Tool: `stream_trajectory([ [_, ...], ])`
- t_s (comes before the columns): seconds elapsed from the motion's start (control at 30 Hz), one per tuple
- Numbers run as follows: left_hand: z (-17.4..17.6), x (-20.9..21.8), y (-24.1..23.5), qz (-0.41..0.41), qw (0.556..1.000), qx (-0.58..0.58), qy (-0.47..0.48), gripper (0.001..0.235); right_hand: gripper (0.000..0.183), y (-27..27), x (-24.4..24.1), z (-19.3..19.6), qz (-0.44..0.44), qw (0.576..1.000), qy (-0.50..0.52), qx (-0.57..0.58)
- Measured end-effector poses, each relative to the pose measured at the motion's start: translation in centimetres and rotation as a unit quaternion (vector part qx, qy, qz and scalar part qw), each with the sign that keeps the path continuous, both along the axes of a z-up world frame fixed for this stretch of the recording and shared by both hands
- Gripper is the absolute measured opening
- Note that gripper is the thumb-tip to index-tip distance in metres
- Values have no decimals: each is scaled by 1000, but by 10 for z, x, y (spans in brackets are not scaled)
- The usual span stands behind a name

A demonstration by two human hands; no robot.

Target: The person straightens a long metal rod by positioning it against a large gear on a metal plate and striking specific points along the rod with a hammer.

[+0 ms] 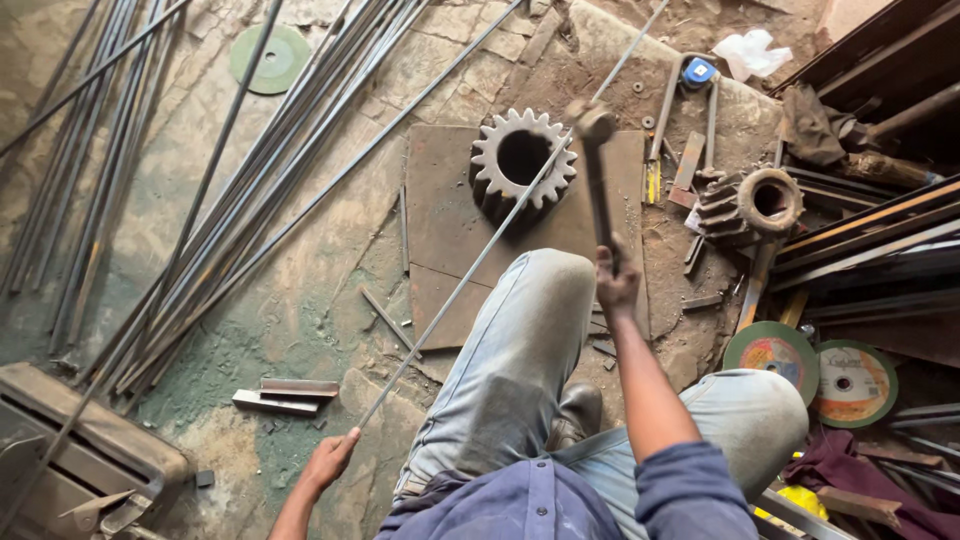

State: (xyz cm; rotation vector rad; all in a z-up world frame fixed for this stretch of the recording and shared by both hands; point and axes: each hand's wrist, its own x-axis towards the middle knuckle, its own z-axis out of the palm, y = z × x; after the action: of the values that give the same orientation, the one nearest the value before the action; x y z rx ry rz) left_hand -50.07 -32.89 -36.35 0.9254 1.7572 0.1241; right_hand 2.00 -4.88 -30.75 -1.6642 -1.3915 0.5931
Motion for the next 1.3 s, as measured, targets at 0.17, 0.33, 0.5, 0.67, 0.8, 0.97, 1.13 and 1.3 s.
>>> stream_trajectory([
  [0.17,3,-1,-5,-2,999,32,-5,73,49,-8,-10,-21,-88,960,-28,-263],
  [0.33,-11,16,-1,24,1000,13,-4,70,44,-26,1,-38,-54,979,22,-197],
  [0.5,-31,75,91,116,981,4,-156,67,43,-26,16,-46,-42,973,-23,-226],
  [0.67,21,150,227,101,942,-4,-320,47,50,-36,8,-35,-33,944,-99,-313],
  [0.8,127,199,290,-25,931,44,-362,40,54,-41,9,-25,-43,941,-60,-330],
  [0.97,240,273,300,12,820,44,-571,28,53,-45,14,-46,-49,948,-81,-304],
  [1.13,285,355,302,7,658,37,-752,33,55,-36,23,-72,-43,930,-108,-348],
  [1.3,299,421,312,28,553,40,-832,31,55,-37,26,-86,-38,931,-117,-344],
])
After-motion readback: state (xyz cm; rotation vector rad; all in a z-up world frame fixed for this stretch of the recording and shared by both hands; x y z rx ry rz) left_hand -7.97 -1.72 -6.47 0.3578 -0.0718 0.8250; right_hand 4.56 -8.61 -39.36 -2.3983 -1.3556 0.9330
